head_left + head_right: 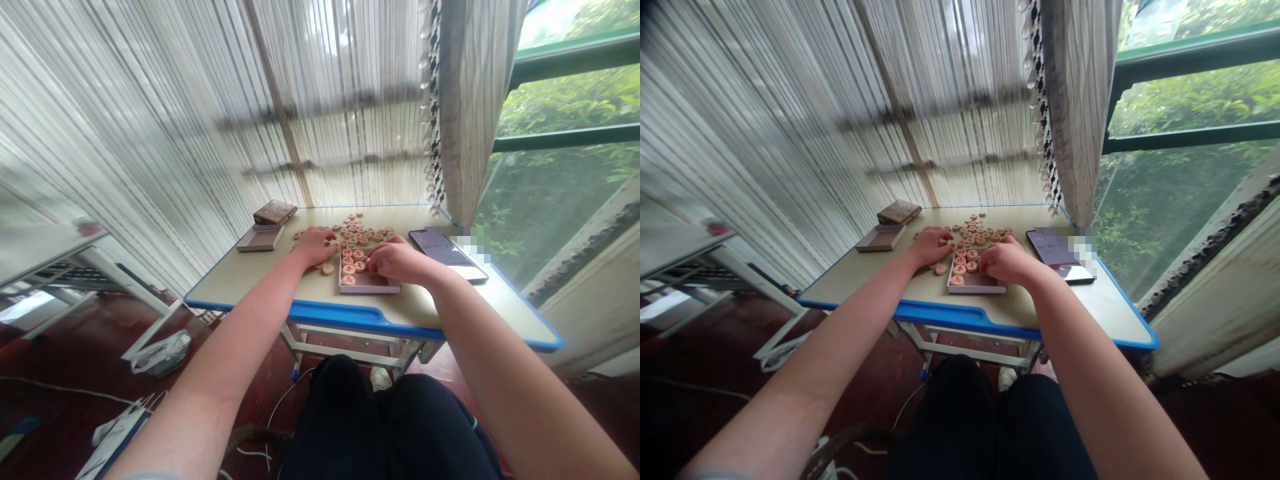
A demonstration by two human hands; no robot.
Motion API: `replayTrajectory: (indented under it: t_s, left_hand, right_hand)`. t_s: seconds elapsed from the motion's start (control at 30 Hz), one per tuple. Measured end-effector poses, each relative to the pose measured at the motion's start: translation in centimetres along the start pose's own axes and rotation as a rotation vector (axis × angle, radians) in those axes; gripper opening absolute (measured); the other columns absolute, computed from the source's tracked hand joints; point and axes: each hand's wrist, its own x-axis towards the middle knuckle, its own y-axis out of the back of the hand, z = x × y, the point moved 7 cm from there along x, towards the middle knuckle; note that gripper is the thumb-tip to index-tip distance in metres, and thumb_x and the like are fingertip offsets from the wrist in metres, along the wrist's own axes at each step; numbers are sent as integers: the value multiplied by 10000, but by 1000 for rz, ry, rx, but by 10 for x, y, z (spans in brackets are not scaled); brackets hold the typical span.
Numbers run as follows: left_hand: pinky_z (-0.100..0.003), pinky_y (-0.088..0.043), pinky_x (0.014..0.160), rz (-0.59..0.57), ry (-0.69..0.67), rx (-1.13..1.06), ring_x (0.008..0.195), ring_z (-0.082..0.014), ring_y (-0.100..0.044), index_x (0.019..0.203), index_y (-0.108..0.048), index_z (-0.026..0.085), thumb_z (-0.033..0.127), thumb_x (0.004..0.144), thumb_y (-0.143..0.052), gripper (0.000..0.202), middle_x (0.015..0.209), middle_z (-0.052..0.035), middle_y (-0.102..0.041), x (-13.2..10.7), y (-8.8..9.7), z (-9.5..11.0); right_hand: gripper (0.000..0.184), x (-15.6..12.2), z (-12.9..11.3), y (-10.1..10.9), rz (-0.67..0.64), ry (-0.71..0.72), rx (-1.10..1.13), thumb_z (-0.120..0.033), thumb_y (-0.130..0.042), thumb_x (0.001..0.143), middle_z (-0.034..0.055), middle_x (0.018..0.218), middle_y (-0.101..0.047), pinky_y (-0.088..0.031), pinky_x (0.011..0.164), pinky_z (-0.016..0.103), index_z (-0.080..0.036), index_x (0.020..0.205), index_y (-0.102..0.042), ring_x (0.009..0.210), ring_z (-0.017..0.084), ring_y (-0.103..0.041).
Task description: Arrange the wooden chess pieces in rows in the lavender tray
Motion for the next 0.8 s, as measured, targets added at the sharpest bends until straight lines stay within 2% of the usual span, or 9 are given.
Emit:
replayTrajectory:
  t_s: [0.13,0.3,0.43,0.6,0.73,0.8]
  left_hand:
    - [-329,-418,885,2,5,-6,938,-205,-545,956,-650,207,435,751,-533,329,936,-48,-636,0,0,-1]
    - [-327,-419,883,9,-3,-3,949,-207,-541,955,-653,212,436,752,-527,327,946,-47,-634,-1,1,0]
    - [-330,-420,873,11,-15,8,955,-213,-538,969,-651,207,433,760,-515,337,957,-53,-633,-2,3,2]
    - [-322,-426,868,3,36,-7,946,-210,-544,994,-632,194,425,748,-534,352,958,-47,-641,-2,5,2]
    - [-319,-420,884,-6,53,-31,961,-204,-543,1021,-614,191,414,744,-544,362,976,-44,-644,-3,6,2]
    - [-319,-421,878,0,51,-37,967,-207,-541,1028,-609,191,414,740,-550,369,977,-45,-644,-3,6,1]
  right_hand:
    - [150,0,9,-4,-4,-106,31,-170,-577,656,2,793,-685,-361,840,386,-252,710,-691,912,247,-506]
    - [95,2,22,-2,136,-197,-3,-269,-612,678,36,715,-660,-416,728,320,-234,746,-668,903,254,-489]
    - [223,2,23,-2,147,-201,-21,-256,-599,675,15,771,-680,-424,709,311,-239,891,-652,876,237,-500]
    - [210,3,21,-3,116,-158,-82,-293,-556,728,30,772,-689,-413,762,345,-250,870,-705,888,248,-518]
    - [255,4,15,-3,132,-51,-103,-310,-527,761,44,926,-683,-360,879,375,-258,932,-708,928,231,-535]
    - [273,4,16,-4,124,-60,-102,-348,-541,750,38,919,-684,-374,850,370,-259,956,-697,914,234,-534]
